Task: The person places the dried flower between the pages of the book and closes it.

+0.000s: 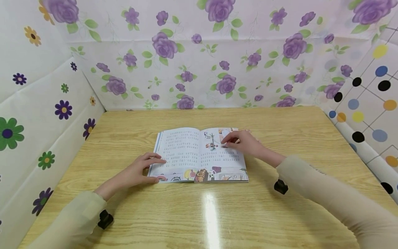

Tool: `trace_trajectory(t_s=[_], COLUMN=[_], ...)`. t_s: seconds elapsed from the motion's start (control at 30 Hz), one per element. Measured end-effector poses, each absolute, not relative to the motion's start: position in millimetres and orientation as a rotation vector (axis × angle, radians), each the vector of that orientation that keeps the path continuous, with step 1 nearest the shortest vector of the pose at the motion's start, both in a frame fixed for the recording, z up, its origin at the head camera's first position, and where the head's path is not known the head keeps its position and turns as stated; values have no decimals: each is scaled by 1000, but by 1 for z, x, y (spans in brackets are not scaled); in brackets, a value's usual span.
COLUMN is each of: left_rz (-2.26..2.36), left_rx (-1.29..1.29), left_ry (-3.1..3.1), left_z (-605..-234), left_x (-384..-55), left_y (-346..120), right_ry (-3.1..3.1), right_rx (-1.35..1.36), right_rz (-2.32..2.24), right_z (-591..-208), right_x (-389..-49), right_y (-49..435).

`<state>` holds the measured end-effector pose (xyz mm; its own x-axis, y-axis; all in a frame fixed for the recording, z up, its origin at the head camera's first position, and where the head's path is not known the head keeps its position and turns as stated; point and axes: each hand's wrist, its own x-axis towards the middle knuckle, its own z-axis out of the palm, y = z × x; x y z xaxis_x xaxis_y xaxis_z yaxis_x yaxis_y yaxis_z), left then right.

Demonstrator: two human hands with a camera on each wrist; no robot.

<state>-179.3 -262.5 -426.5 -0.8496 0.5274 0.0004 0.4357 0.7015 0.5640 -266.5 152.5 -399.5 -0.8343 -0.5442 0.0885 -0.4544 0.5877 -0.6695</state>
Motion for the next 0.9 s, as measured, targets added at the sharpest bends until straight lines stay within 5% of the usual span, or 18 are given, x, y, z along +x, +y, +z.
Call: trace_trajectory(t_s=[0.9], left_rz=[840], left_rx=[798], left_ry=[2762], left_z=[-428], left_x=[-179], left_y=[-262], right_ry=[2570], right_rx=[-836], right_rz=[-1079], right_z=[-418], right_x=[-260], right_y=[137])
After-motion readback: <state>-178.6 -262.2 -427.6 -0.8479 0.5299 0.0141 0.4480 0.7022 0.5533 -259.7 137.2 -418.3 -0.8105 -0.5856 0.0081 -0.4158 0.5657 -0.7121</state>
